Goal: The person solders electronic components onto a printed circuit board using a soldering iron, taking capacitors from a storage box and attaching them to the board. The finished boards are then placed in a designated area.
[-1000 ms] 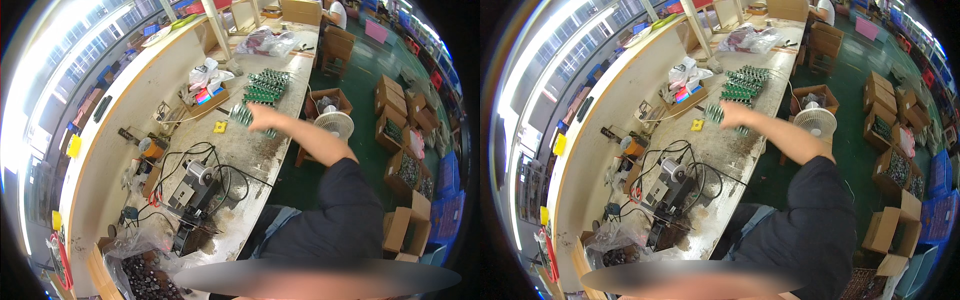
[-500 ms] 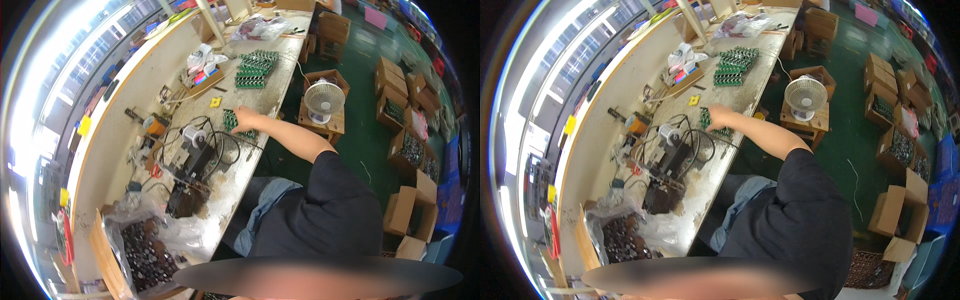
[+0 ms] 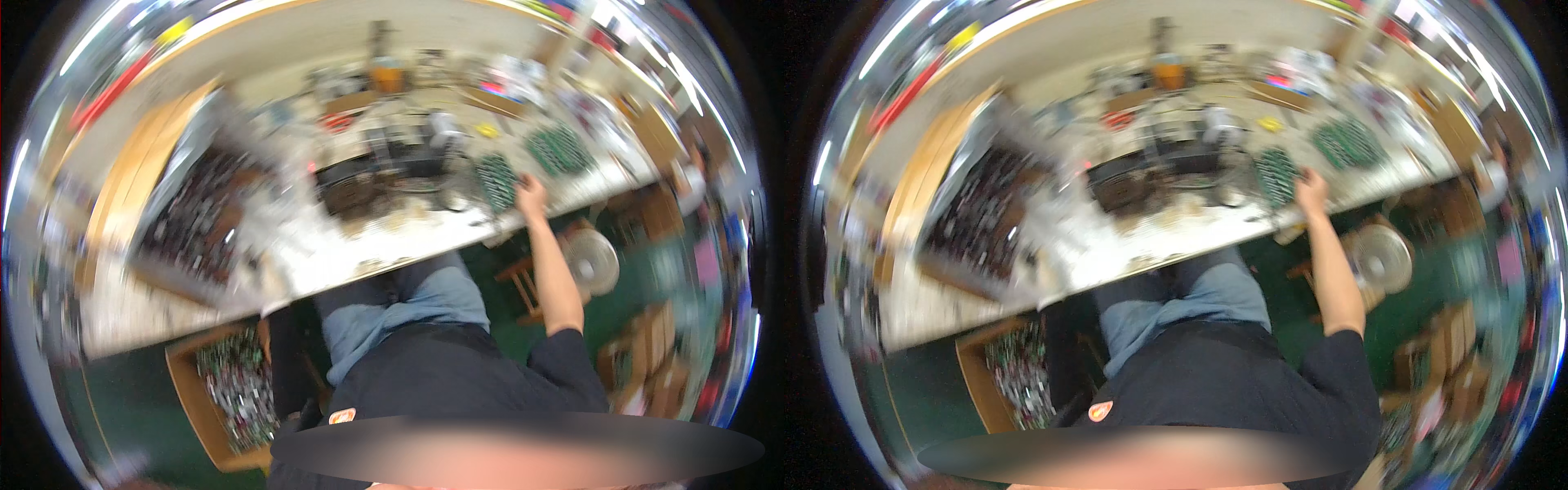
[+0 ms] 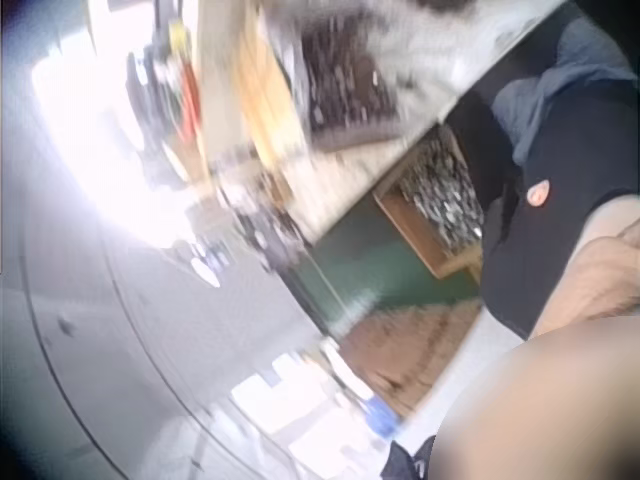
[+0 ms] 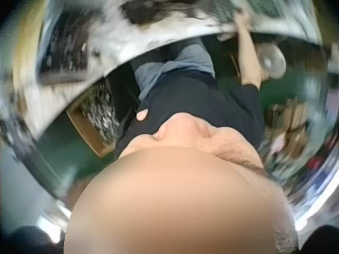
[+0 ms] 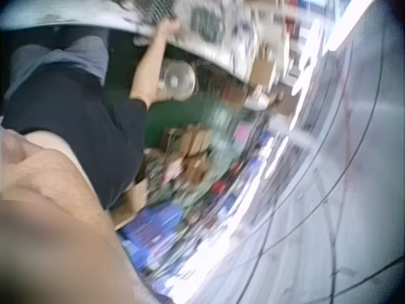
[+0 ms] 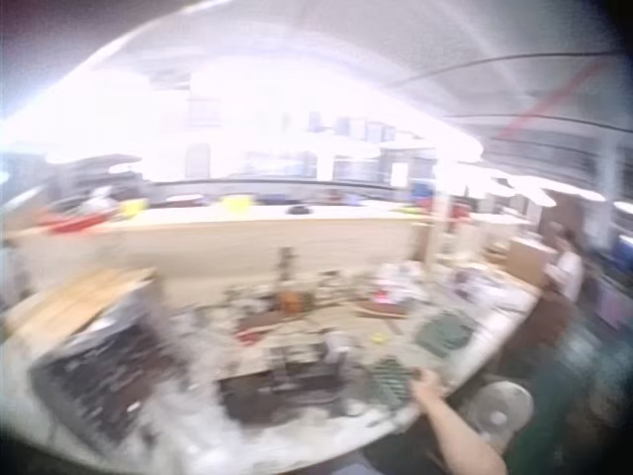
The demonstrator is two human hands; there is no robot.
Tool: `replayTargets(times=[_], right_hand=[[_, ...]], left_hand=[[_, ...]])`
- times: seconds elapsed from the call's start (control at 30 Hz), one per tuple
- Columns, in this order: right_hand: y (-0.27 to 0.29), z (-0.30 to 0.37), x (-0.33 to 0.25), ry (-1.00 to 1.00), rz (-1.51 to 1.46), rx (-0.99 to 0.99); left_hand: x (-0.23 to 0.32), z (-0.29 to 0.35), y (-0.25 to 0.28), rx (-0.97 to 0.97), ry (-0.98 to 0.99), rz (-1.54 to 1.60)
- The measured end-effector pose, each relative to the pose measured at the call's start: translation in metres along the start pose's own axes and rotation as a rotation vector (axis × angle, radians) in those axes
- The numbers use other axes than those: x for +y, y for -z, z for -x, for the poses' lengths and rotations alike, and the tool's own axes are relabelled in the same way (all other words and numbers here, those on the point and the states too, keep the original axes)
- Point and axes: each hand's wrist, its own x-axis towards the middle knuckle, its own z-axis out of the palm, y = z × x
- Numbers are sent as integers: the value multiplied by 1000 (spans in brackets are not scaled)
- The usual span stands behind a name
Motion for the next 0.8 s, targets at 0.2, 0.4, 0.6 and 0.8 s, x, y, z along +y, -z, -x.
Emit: replayTargets(times=[0.2,0.4,0.6,0.8], right_hand=[[30,-7,9,-71,-161,-154],[25,-21,2,10,-60,-142],[23,-5,-12,-156,-595,54],[69,76,-28,-298,-1158,65]], left_hand=[[15,0,1,128,-72,-523],[59,-17,21,5,-25,-688],[60,-83,14,-255,-139,-996],[6,-152,-26,-443,80,-1265]])
